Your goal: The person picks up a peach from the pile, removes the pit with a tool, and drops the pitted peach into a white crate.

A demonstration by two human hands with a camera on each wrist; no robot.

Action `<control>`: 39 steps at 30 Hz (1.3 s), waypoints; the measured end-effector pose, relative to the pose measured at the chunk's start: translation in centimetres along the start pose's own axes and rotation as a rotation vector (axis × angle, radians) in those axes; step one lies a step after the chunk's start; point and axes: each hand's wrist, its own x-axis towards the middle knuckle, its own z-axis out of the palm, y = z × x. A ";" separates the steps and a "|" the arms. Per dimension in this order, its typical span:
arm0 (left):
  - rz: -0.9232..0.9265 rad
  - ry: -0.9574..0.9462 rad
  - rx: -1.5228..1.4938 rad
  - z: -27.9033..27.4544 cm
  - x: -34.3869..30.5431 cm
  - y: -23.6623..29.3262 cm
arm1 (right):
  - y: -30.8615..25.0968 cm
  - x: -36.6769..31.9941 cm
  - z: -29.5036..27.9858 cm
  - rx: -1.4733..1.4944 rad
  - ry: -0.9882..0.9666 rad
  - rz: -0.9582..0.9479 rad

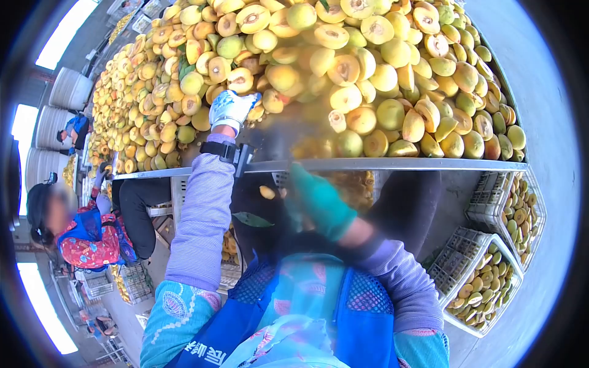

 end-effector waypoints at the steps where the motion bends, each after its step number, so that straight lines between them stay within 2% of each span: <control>1: 0.094 0.071 -0.028 0.5 -0.1 -0.5 | -0.2 0.0 0.0 -0.073 0.059 -0.063; 3: 0.283 0.214 -0.075 1.8 -0.6 -2.3 | -0.9 0.1 0.1 -0.213 0.170 -0.191; 4: 0.311 0.259 -0.277 1.2 -2.5 -2.5 | -0.2 1.2 0.1 -0.253 0.188 -0.358; 5: 0.212 0.111 -0.466 0.9 -3.6 -3.1 | 0.0 1.9 0.3 -0.382 0.200 -0.473; 7: 0.043 -0.088 -1.144 0.0 -7.4 -2.9 | 0.3 2.9 0.7 -0.650 0.215 -0.702; 8: 0.117 -0.090 -1.306 0.5 -8.6 -3.2 | 0.7 3.6 0.9 -0.802 0.253 -0.850; 9: 0.197 -0.091 -1.468 1.0 -9.6 -3.4 | 0.9 4.0 1.1 -0.846 0.252 -0.847; 10: 0.185 -0.126 -1.495 0.5 -10.9 -2.8 | 1.2 4.3 1.3 -0.891 0.255 -0.844; 12: 0.216 -0.279 -1.600 0.3 -12.3 -2.5 | 1.6 4.4 1.5 -0.888 0.232 -0.823; 13: 0.513 -0.162 -1.233 0.4 -12.6 -2.3 | 1.7 4.3 1.5 -0.908 0.244 -0.826; 14: 0.751 0.042 -0.888 0.5 -13.0 -2.1 | 1.9 4.1 1.5 -0.928 0.254 -0.828; 17: 0.736 0.033 -0.887 1.1 -13.7 -1.8 | 2.4 3.6 1.5 -0.927 0.257 -0.794; 18: 0.873 0.182 -0.649 1.2 -13.3 -1.9 | 2.5 3.4 1.5 -0.917 0.256 -0.779; 20: 0.517 0.116 -1.058 2.5 -14.0 -0.9 | 2.7 2.8 1.8 -0.916 0.271 -0.819; 22: 0.287 0.032 -1.329 2.9 -14.6 -0.2 | 3.0 2.8 1.9 -0.883 0.247 -0.838; 24: 0.219 -0.075 -1.489 2.3 -15.0 0.3 | 3.5 3.2 1.6 -0.815 0.196 -0.839; 27: 0.124 -0.164 -1.610 2.2 -15.6 0.4 | 1.9 0.5 3.3 -0.450 0.033 -0.300; 28: 0.004 -0.203 -1.618 2.4 -15.7 0.4 | 1.6 0.3 3.3 -0.391 -0.019 -0.232; 30: -0.039 -0.251 -1.669 2.5 -16.0 0.4 | 1.3 -0.2 2.9 -0.269 -0.122 -0.086; 31: -0.061 -0.273 -1.695 2.5 -16.1 0.3 | 1.3 0.1 2.3 -0.029 -0.285 0.059; 34: 0.004 -0.211 -1.592 1.8 -16.5 -0.9 | 2.3 2.0 0.8 0.680 -0.703 0.455; 35: 0.174 -0.029 -1.225 1.1 -16.9 -2.3 | 2.6 1.7 1.2 0.655 -0.757 0.473; 36: 0.431 0.150 -0.878 -0.2 -17.6 -3.5 | 2.7 1.3 1.6 0.631 -0.813 0.487; 38: 0.098 0.001 -1.169 -2.8 -17.7 -7.8 | 2.6 0.9 1.6 0.676 -0.931 0.537; 39: -0.083 -0.037 -1.314 -4.1 -17.7 -9.9 | 2.7 1.0 1.3 0.682 -0.891 0.527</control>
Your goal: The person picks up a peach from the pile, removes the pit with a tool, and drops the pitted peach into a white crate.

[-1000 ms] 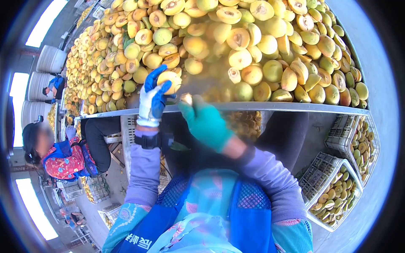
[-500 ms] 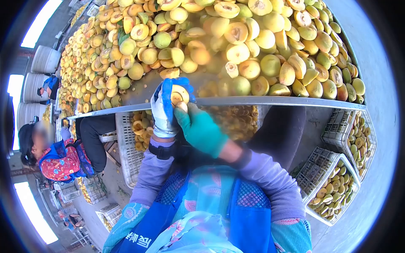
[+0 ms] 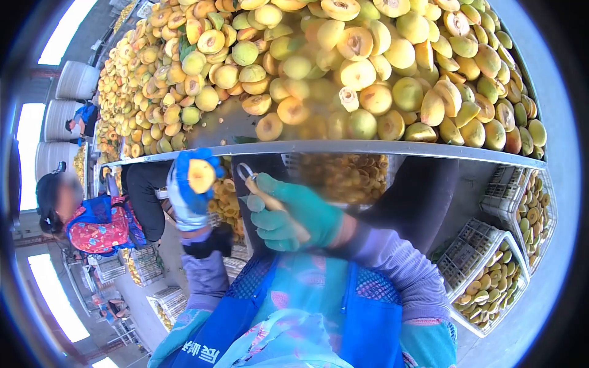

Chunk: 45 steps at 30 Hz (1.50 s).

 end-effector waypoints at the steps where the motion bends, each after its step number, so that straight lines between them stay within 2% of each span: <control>1: 0.046 0.007 0.242 -1.4 0.2 1.0 | 0.0 -0.1 -0.4 0.010 0.035 -0.025; 2: 0.005 0.010 0.377 -5.4 1.9 -1.9 | 0.0 -0.4 -0.6 0.014 0.075 -0.049; 3: 0.213 0.011 1.069 -5.6 1.9 -1.2 | -0.1 -0.8 -0.1 0.001 0.251 -0.106; 4: 0.434 0.020 1.755 -5.6 1.9 -0.7 | -0.5 -1.3 -0.2 -0.087 0.317 -0.178; 5: 0.578 0.154 1.626 -5.1 3.1 -1.6 | -0.8 -2.0 -0.6 -0.170 0.387 -0.245; 6: 0.655 0.072 1.541 -4.2 4.3 -2.0 | -1.0 -2.3 -0.8 -0.252 0.458 -0.312; 7: 0.606 -0.024 1.464 -1.4 5.2 -1.5 | -1.2 -2.4 -0.3 -0.247 0.526 -0.344; 8: 0.650 0.122 1.449 2.8 5.5 -1.8 | -0.9 -2.5 0.5 -0.437 0.660 -0.427; 9: 0.412 -0.055 1.574 5.8 7.0 -1.7 | -0.7 -2.3 1.4 -0.636 0.789 -0.510; 10: 0.420 -0.152 1.520 8.0 7.6 -3.0 | -0.6 -2.2 2.0 -0.840 0.912 -0.595; 11: 0.328 -0.419 1.400 9.8 8.5 -3.0 | -1.0 -2.4 1.1 -0.925 0.961 -0.649; 12: 0.299 -0.381 1.410 10.8 8.3 -2.7 | -1.3 -2.4 0.0 -1.166 0.983 -0.739; 14: 0.371 -0.306 1.225 10.6 8.7 -3.1 | -1.7 -2.2 -1.1 -1.584 1.002 -0.855; 16: 0.411 -0.340 0.614 8.4 8.8 -3.7 | -2.1 -2.0 -0.6 -1.939 1.039 -0.932; 18: 0.178 -0.354 0.223 9.1 5.3 -0.5 | -1.8 -0.9 0.3 -2.070 1.102 -0.957; 19: 0.355 -0.417 0.315 8.6 4.8 -0.7 | -1.7 -0.4 0.9 -2.071 1.087 -0.930; 21: 0.374 -0.457 0.245 8.8 3.7 -1.0 | -1.4 0.1 0.5 -1.983 1.094 -0.872; 23: 0.478 -0.419 0.160 10.1 3.0 -1.7 | -1.1 0.0 0.3 -1.909 1.093 -0.865; 25: 0.410 -0.350 0.078 11.1 2.3 -2.1 | -1.0 -0.2 0.4 -1.852 1.061 -0.917; 28: 0.761 -0.213 0.511 11.5 2.1 -2.5 | -0.5 0.0 0.3 -1.794 1.093 -0.901; 29: 0.769 -0.151 0.560 11.8 2.2 -2.7 | -0.4 0.2 0.2 -1.841 1.106 -0.922; 32: 0.399 -0.247 -0.093 11.7 1.7 -2.6 | -0.1 0.6 -0.5 -1.941 1.098 -0.946; 33: 0.421 -0.234 -0.056 11.8 1.4 -2.3 | -0.2 0.6 -0.9 -1.948 1.073 -0.935; 36: 0.307 -0.251 -0.216 12.0 1.5 -2.7 | 0.1 0.8 -0.6 -1.848 0.997 -0.980; 37: 0.347 -0.248 -0.195 12.2 1.7 -3.0 | 0.3 0.9 -0.1 -1.797 0.969 -1.008; 39: 0.423 -0.238 -0.145 12.3 2.0 -3.7 | 0.7 0.7 1.3 -1.483 0.937 -0.791; 43: 0.134 -0.315 -0.117 11.7 1.5 -2.6 | 0.8 -0.4 4.4 -1.028 0.831 -0.448; 45: 0.054 -0.283 -0.122 12.3 1.2 -1.9 | 0.1 -1.0 2.9 -0.615 0.572 -0.348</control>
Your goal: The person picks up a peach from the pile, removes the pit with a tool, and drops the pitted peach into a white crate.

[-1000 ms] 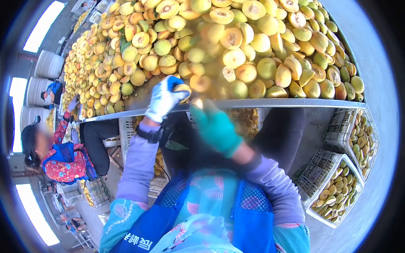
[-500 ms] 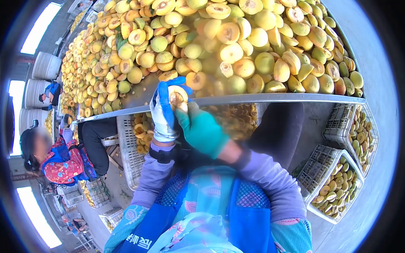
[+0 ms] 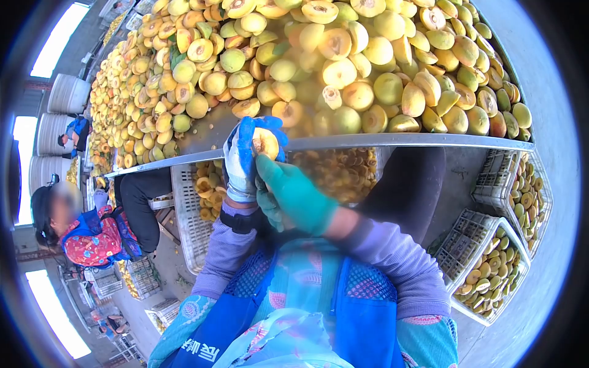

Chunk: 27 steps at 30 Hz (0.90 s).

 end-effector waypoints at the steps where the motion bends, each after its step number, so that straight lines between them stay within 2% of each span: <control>1: -0.028 0.003 -0.046 0.1 0.0 0.2 | 0.2 0.3 -0.8 0.207 -0.116 0.076; 4: -0.112 0.019 -0.203 0.3 -0.2 0.9 | 0.1 1.4 -2.1 0.681 -0.527 0.240; 6: -0.173 0.032 -0.332 0.3 -0.7 1.3 | 0.2 1.2 -1.9 0.699 -0.580 0.270; 7: -0.081 0.099 -0.349 -0.4 -1.1 0.9 | 0.3 1.1 -1.6 0.710 -0.610 0.283; 8: 0.008 0.163 -0.362 -1.7 -1.6 0.2 | 0.4 0.9 -1.5 0.574 -0.672 0.249; 10: -0.005 0.264 -0.084 -5.4 -2.6 0.9 | 0.4 0.2 -1.7 0.524 -0.606 0.245; 11: -0.103 0.298 0.203 -8.3 -2.8 2.4 | 0.2 -0.3 -2.2 0.491 -0.573 0.240; 13: 0.041 0.165 1.059 -14.6 -2.3 2.3 | 0.0 -1.3 -3.8 0.167 -0.053 0.195; 15: 0.719 0.189 1.922 -18.6 0.0 0.5 | 0.9 -1.0 -5.0 -0.012 0.118 0.158; 16: 0.242 0.227 1.544 -15.9 2.3 2.1 | 0.8 -1.2 -4.4 -0.070 0.143 0.107; 17: -0.041 0.279 1.338 -12.4 4.1 3.3 | 0.3 -1.3 -3.2 -0.133 0.170 0.050; 19: -0.146 0.170 1.406 -10.0 9.5 0.6 | -0.3 -1.0 -2.2 -0.208 0.263 -0.090; 20: -0.260 0.068 1.448 -8.1 11.2 -0.1 | -0.1 -0.4 -2.3 -0.214 0.326 -0.164; 21: -0.275 0.023 1.380 -7.7 12.9 -2.0 | 0.0 0.0 -2.5 -0.215 0.389 -0.236; 22: -0.124 -0.002 1.318 -9.3 14.0 -4.2 | 0.1 0.2 -2.8 -0.333 0.434 -0.348; 23: 0.019 -0.026 1.253 -9.2 13.9 -3.8 | 0.3 0.5 -3.5 -0.534 0.455 -0.457; 24: -0.078 0.001 1.066 -9.3 13.2 -3.8 | 0.6 1.0 -4.4 -0.734 0.470 -0.566; 25: -0.014 -0.049 1.010 -10.9 12.9 -4.8 | 0.4 1.3 -4.5 -0.854 0.488 -0.649; 27: -0.060 -0.068 0.359 -7.7 7.6 -1.2 | -0.3 1.9 -4.0 -1.019 0.544 -0.781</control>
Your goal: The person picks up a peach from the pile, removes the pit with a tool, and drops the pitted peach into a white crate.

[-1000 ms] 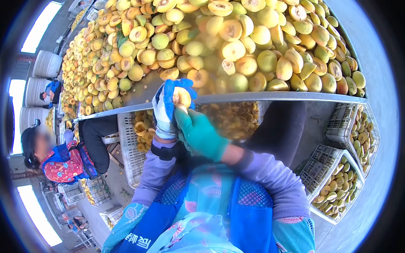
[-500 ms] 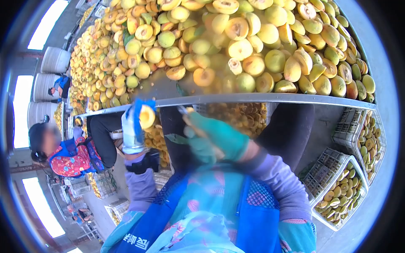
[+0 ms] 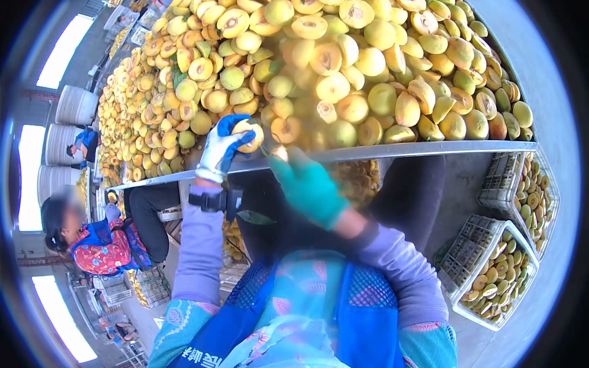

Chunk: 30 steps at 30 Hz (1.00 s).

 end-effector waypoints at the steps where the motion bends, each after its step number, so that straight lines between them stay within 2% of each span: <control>1: -0.008 -0.009 -0.117 0.7 -1.6 1.0 | -0.4 0.1 0.4 -0.047 0.024 -0.041; 2: -0.010 -0.017 -0.235 1.4 -2.9 1.9 | -0.6 0.0 0.8 -0.092 -0.001 -0.031; 3: -0.096 -0.027 -0.306 2.0 -4.2 3.1 | -0.8 0.1 1.2 -0.139 -0.021 -0.024; 4: 0.055 -0.002 -0.179 2.3 -4.4 2.2 | -0.9 0.2 1.5 -0.188 -0.035 -0.019; 5: 0.203 0.017 -0.055 2.9 -4.5 1.5 | -0.3 0.1 2.2 -0.195 0.031 -0.085; 8: 0.438 -0.037 0.164 4.0 -5.4 1.8 | -0.2 -0.3 2.1 -0.238 0.035 -0.085; 10: 0.637 -0.030 0.612 4.2 -5.5 2.5 | -0.5 -0.6 2.1 -0.220 0.033 -0.053; 11: 0.647 0.006 0.567 4.7 -5.7 2.7 | -0.6 -0.8 2.0 -0.210 0.030 -0.035; 13: 0.438 0.084 0.170 6.3 -5.7 2.4 | -0.8 -0.9 1.8 -0.178 0.025 -0.006; 15: 0.450 0.123 0.142 6.5 -5.8 2.2 | -0.7 -1.1 1.6 -0.116 -0.014 0.037; 17: 0.695 0.112 0.484 6.0 -5.8 2.3 | -0.6 -1.0 1.2 -0.023 -0.072 0.090; 23: 0.149 0.087 -0.585 8.0 -6.2 2.1 | -0.8 -1.5 2.2 0.195 -0.082 0.142; 26: 0.199 0.163 -0.428 8.9 -6.5 3.2 | -0.5 -1.0 2.1 0.188 -0.018 -0.023; 29: 0.228 0.144 -0.361 8.7 -6.1 2.8 | -3.8 -1.3 0.6 0.550 -0.246 0.573; 30: 0.228 0.132 -0.357 8.7 -5.8 2.7 | -4.2 -1.2 0.4 0.598 -0.249 0.584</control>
